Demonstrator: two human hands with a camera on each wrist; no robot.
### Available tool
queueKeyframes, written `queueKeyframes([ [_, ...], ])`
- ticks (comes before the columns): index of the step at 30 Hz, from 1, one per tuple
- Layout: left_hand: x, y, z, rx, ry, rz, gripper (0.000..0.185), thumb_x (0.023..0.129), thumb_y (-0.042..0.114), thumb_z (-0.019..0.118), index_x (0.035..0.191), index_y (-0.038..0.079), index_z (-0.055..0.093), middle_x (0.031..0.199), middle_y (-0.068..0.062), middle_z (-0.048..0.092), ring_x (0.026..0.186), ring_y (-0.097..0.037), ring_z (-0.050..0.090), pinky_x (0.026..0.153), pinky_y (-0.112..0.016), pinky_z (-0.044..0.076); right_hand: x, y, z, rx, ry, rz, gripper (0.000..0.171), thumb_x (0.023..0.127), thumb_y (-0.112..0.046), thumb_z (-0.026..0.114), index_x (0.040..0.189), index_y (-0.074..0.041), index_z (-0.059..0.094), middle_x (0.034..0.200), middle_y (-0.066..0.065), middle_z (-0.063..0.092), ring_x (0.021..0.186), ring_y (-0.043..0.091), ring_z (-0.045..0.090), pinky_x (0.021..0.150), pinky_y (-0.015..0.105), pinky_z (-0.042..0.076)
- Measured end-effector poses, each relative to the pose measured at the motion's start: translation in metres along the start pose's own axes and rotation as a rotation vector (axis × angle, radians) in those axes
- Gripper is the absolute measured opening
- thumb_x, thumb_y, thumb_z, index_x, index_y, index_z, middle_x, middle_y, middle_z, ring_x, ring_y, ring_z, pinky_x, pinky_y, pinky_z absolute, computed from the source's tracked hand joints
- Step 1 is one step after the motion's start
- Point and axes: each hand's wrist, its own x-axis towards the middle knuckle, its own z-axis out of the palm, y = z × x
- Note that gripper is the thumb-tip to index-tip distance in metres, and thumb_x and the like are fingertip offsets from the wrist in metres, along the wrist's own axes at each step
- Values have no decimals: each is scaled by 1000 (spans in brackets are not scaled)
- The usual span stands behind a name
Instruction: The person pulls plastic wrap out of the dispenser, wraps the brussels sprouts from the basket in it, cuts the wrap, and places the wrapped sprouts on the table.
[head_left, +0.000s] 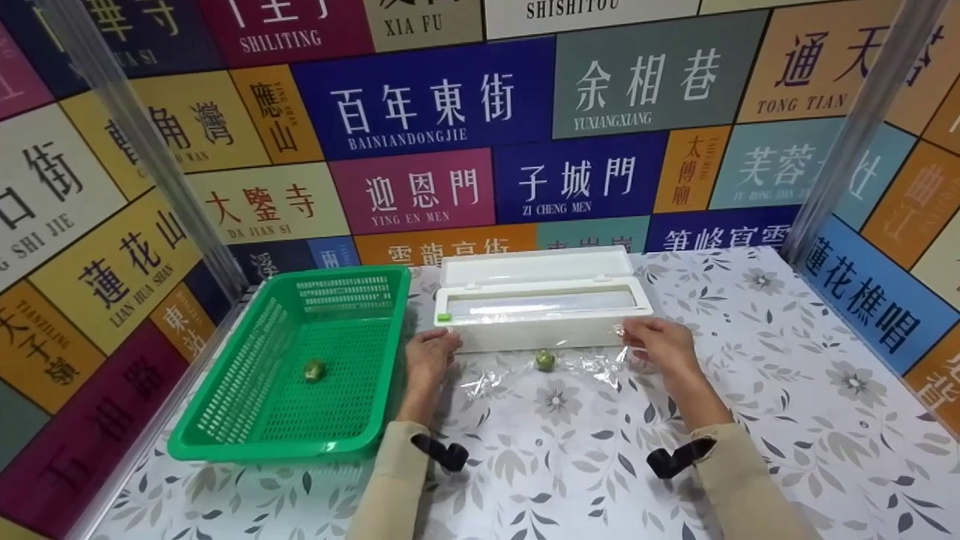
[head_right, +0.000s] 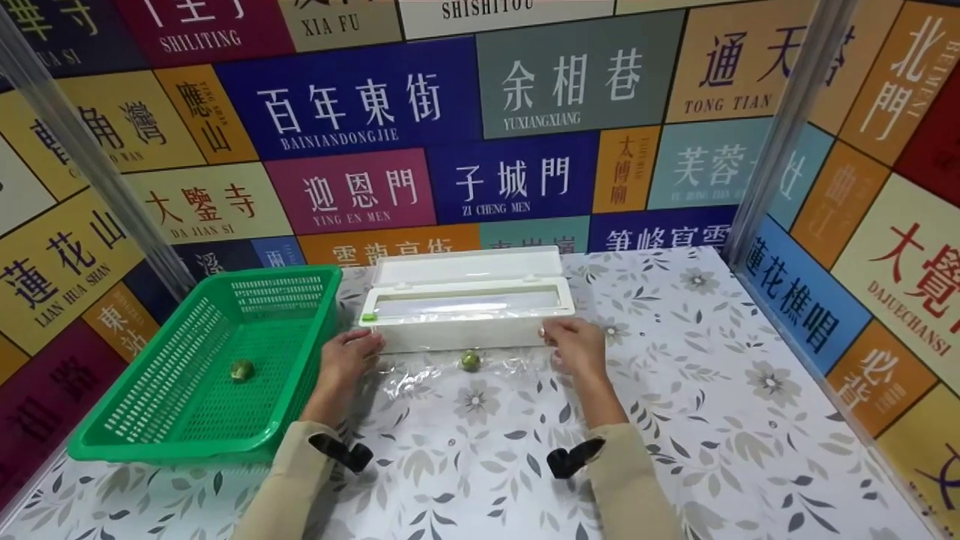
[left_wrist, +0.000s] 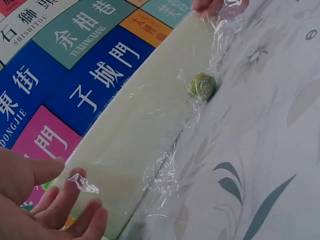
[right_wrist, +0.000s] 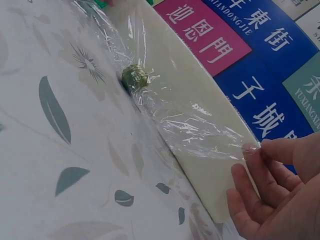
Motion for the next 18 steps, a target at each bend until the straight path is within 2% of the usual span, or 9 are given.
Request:
queueKeyframes([
  [3, 0, 0, -2, 1, -5, -2, 26, 84, -3, 70, 108, -11, 64, 74, -6, 73, 65, -7, 63, 63, -25, 54, 1, -1, -1, -20, -22, -44, 36, 99, -25, 64, 123, 1, 64, 83, -16, 71, 82, -1, 67, 83, 22, 58],
  [8, -1, 1, -3, 50, -11, -32, 29, 85, -3, 70, 113, -11, 65, 79, -11, 75, 67, -7, 65, 68, -27, 56, 1, 2, -7, -52, -123, -125, 30, 99, -24, 64, 117, -1, 66, 89, -16, 73, 87, -2, 68, 85, 25, 59],
  [13, -5, 2, -6, 191, -62, -58, 29, 89, -1, 68, 116, -10, 66, 90, -18, 75, 74, -12, 67, 72, -30, 57, 3, 10, -18, -49, -224, -184, 17, 100, -19, 62, 108, -6, 67, 94, -15, 73, 93, 1, 68, 86, 26, 58],
  [15, -6, 1, -8, 251, -93, -46, 24, 90, 1, 67, 112, -10, 69, 87, -15, 75, 74, -13, 66, 70, -28, 56, 4, 13, -22, -30, -251, -191, 13, 99, -18, 62, 106, -7, 67, 94, -15, 72, 94, 2, 68, 85, 26, 58],
  [18, -8, 1, -10, 305, -102, -19, 19, 92, 2, 64, 105, -9, 71, 79, -8, 71, 72, -12, 62, 65, -25, 53, 4, 17, -24, -10, -260, -191, 15, 99, -20, 64, 106, -7, 67, 94, -14, 74, 94, 3, 69, 85, 26, 59],
])
